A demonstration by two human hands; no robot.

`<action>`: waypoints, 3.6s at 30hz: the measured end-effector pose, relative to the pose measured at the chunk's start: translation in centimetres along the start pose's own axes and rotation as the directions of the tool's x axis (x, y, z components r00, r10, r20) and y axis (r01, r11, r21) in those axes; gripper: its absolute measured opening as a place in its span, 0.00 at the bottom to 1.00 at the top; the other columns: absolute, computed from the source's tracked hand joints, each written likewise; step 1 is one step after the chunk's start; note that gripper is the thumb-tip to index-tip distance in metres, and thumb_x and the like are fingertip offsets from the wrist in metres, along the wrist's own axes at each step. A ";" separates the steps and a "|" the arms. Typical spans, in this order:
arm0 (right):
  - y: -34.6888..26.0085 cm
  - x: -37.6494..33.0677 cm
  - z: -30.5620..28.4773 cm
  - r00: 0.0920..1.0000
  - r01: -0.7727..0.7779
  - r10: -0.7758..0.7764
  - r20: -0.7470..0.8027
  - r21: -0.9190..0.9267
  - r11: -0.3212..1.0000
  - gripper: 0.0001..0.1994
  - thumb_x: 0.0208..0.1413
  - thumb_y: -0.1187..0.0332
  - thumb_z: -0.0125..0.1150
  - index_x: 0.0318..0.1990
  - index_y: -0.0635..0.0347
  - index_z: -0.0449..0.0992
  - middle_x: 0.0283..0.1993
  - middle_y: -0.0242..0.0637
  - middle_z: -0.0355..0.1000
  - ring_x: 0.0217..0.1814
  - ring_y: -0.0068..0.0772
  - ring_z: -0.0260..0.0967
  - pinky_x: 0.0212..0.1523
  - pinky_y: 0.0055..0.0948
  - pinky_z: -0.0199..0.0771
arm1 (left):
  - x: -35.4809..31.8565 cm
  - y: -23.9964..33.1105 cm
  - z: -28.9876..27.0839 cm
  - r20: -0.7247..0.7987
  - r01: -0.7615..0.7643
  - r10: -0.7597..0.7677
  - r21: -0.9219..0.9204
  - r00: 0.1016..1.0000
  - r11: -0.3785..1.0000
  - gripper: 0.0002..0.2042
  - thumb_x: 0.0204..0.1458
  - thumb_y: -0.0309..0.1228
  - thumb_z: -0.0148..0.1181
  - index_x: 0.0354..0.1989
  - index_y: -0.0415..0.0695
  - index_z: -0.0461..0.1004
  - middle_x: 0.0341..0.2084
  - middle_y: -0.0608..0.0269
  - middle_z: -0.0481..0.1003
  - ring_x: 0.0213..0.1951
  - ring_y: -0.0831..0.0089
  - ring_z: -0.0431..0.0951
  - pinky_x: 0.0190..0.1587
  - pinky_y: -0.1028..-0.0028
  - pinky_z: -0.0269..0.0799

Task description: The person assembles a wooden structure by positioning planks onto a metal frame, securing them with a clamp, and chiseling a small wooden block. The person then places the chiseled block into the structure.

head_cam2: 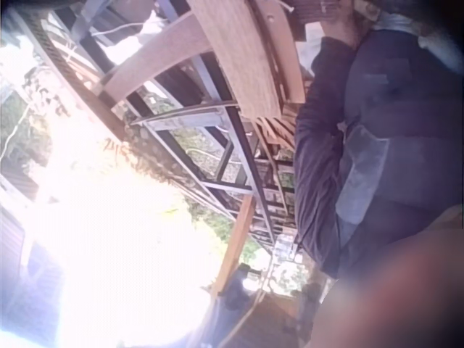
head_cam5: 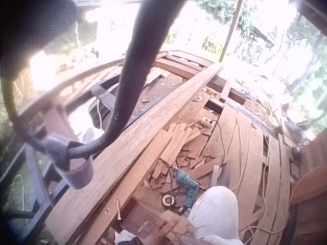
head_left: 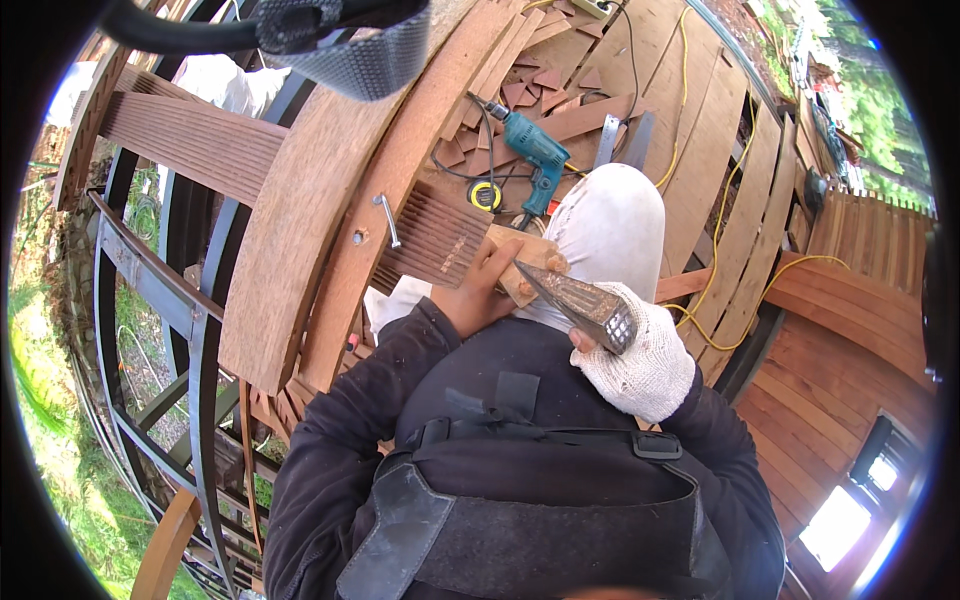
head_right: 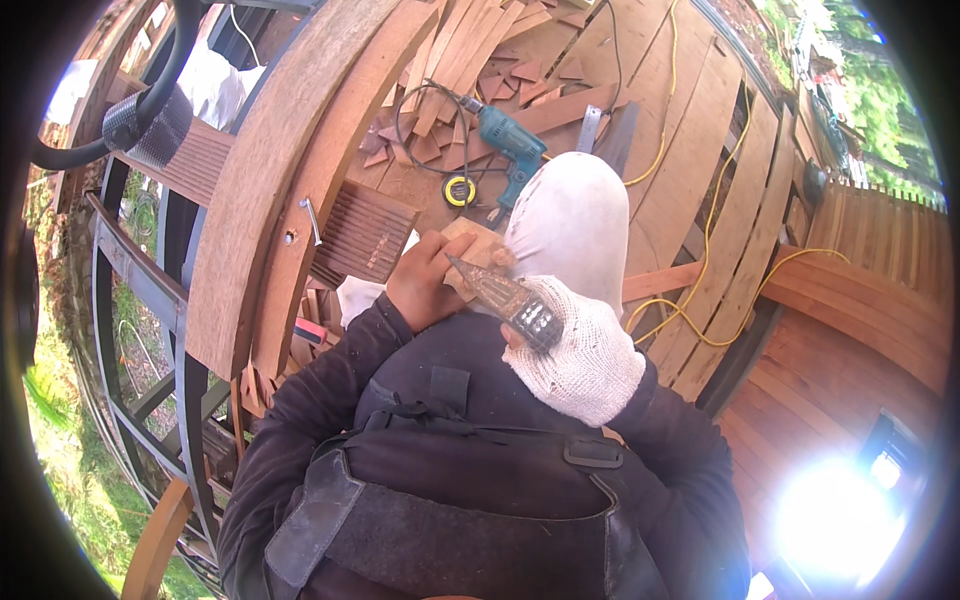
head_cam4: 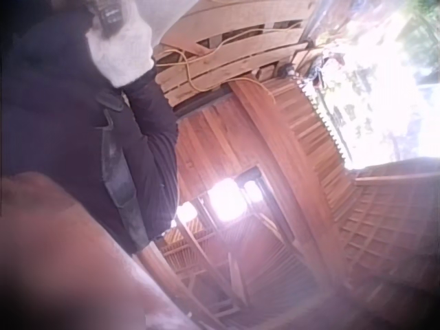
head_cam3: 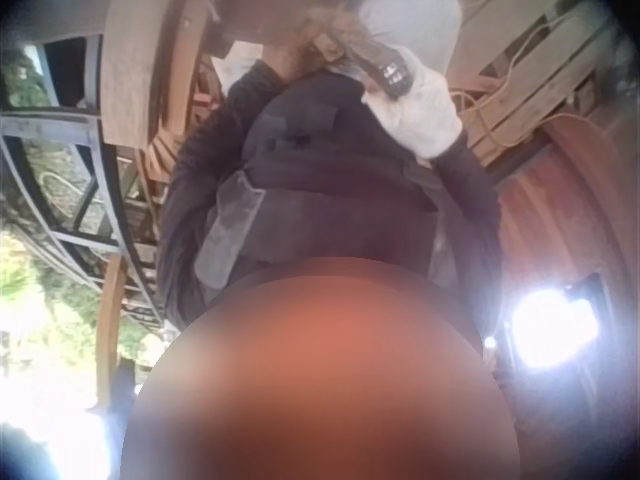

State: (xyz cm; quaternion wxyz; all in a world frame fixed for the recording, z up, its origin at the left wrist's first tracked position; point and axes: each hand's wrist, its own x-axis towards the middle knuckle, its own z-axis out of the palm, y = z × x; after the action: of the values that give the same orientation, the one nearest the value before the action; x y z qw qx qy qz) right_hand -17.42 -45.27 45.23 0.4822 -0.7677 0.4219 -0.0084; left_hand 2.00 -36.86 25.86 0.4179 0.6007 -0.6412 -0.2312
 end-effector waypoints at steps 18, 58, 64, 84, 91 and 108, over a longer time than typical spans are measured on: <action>-1.1 0.2 -0.5 0.997 0.068 -0.066 0.040 -0.055 0.996 0.21 0.54 0.70 0.70 0.54 0.64 0.74 0.38 0.51 0.79 0.43 0.60 0.80 0.43 0.42 0.81 | -0.7 0.2 -0.2 -0.022 0.012 -0.012 0.011 1.000 1.000 0.36 0.38 0.29 0.78 0.62 0.43 0.74 0.40 0.52 0.71 0.40 0.51 0.79 0.43 0.60 0.77; 0.1 -0.5 -1.0 0.996 0.048 -0.045 -0.073 0.036 0.998 0.18 0.56 0.73 0.70 0.53 0.66 0.75 0.39 0.45 0.79 0.38 0.41 0.81 0.43 0.33 0.79 | 0.8 0.7 -2.2 0.098 0.008 -0.003 -0.051 0.995 0.999 0.38 0.43 0.34 0.78 0.66 0.46 0.69 0.55 0.54 0.74 0.55 0.53 0.78 0.57 0.61 0.73; 0.3 -0.5 -0.9 0.993 0.093 -0.096 -0.069 -0.040 0.995 0.18 0.56 0.71 0.70 0.52 0.64 0.75 0.40 0.46 0.79 0.39 0.46 0.81 0.42 0.34 0.79 | -0.4 0.0 -1.5 0.083 0.073 -0.059 -0.187 0.995 0.980 0.33 0.42 0.27 0.76 0.61 0.43 0.72 0.56 0.53 0.74 0.52 0.53 0.75 0.58 0.63 0.70; 1.1 -1.2 -0.1 1.000 0.000 0.001 -0.016 0.046 0.999 0.19 0.56 0.70 0.72 0.53 0.64 0.75 0.37 0.46 0.80 0.39 0.46 0.83 0.42 0.35 0.80 | -0.4 -1.3 0.5 0.007 -0.009 0.012 -0.355 1.000 0.935 0.51 0.31 0.25 0.79 0.68 0.46 0.56 0.62 0.48 0.65 0.68 0.48 0.66 0.69 0.56 0.64; 0.6 -1.6 -1.6 0.998 -0.064 0.065 0.008 -0.056 0.996 0.20 0.55 0.69 0.73 0.54 0.63 0.76 0.38 0.46 0.81 0.40 0.44 0.83 0.43 0.35 0.81 | 1.0 0.4 -1.7 0.147 0.051 0.005 -0.372 0.989 0.927 0.44 0.33 0.28 0.77 0.66 0.44 0.64 0.61 0.48 0.67 0.66 0.48 0.68 0.67 0.59 0.66; 0.8 -1.6 -1.6 0.998 0.018 -0.014 0.057 -0.070 0.997 0.20 0.54 0.70 0.71 0.53 0.63 0.75 0.37 0.47 0.80 0.39 0.49 0.83 0.42 0.36 0.81 | 1.4 -0.1 -1.2 0.179 0.031 0.051 -0.429 0.982 0.903 0.46 0.33 0.29 0.77 0.67 0.43 0.63 0.62 0.47 0.67 0.67 0.48 0.67 0.70 0.58 0.63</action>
State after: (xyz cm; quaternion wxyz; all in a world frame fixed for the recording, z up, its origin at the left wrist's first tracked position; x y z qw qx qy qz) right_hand -19.66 -45.52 46.09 0.4664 -0.7875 0.4020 0.0243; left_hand 3.16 -38.03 26.76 0.4793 0.4662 -0.6137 -0.4198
